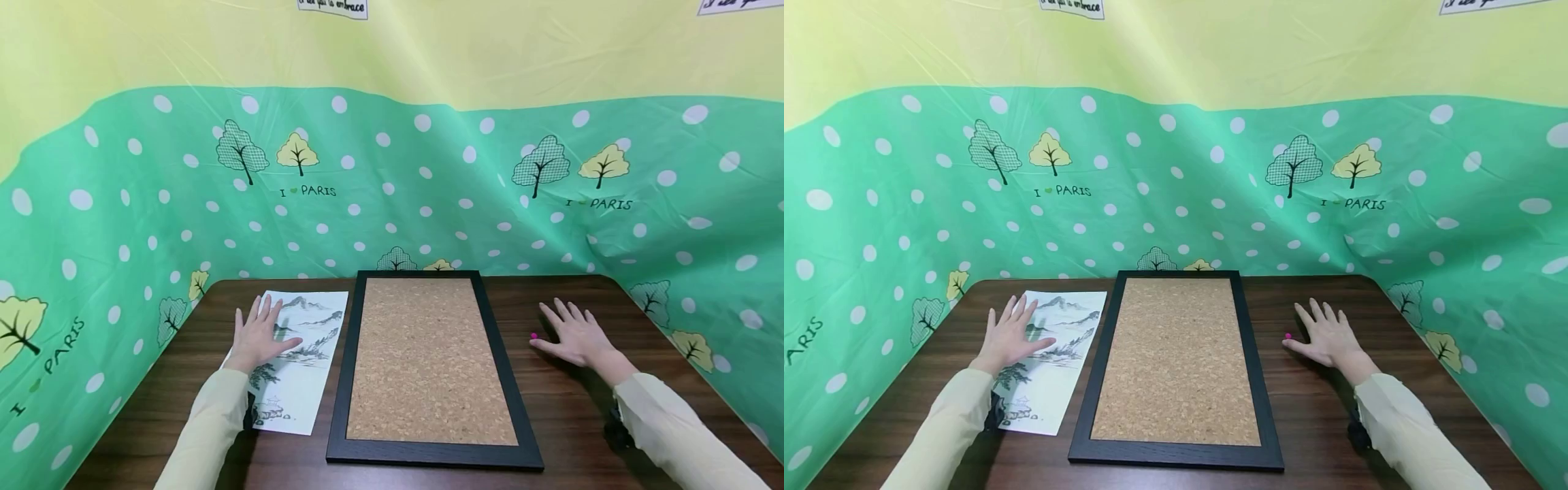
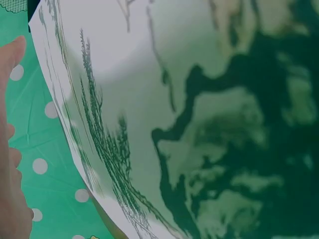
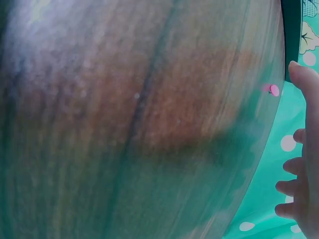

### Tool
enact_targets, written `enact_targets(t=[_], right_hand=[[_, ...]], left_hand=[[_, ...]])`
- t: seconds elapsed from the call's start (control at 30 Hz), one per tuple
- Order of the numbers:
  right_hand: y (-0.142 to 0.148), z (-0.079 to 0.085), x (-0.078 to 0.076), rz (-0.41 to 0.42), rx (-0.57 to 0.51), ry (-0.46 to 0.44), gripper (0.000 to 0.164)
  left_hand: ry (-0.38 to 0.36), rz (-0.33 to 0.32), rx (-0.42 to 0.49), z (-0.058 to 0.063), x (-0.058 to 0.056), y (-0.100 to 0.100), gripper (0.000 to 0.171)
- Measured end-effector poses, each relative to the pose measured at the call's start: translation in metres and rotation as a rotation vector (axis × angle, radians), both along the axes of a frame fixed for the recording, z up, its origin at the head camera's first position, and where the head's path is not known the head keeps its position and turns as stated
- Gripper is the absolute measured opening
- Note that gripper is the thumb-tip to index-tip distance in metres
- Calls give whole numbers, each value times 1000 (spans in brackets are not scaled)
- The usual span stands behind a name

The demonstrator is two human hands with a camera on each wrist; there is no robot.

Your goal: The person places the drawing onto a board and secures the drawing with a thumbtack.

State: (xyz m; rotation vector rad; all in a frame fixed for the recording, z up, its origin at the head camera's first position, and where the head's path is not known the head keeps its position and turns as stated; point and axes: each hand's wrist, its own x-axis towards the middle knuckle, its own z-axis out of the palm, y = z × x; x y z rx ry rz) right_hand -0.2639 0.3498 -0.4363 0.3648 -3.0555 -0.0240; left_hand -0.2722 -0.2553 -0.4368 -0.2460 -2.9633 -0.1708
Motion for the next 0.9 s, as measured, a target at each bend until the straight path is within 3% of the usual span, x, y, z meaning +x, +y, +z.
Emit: enact_targets(t=[0.6, 0.9], right_hand=[[-2, 4, 5, 32, -30, -15, 89], [1, 7, 10, 51, -129, -28, 83]], left_hand=[[-7, -18, 39, 1, 3, -10, 98], [-5, -13, 104, 7, 9, -23, 98]])
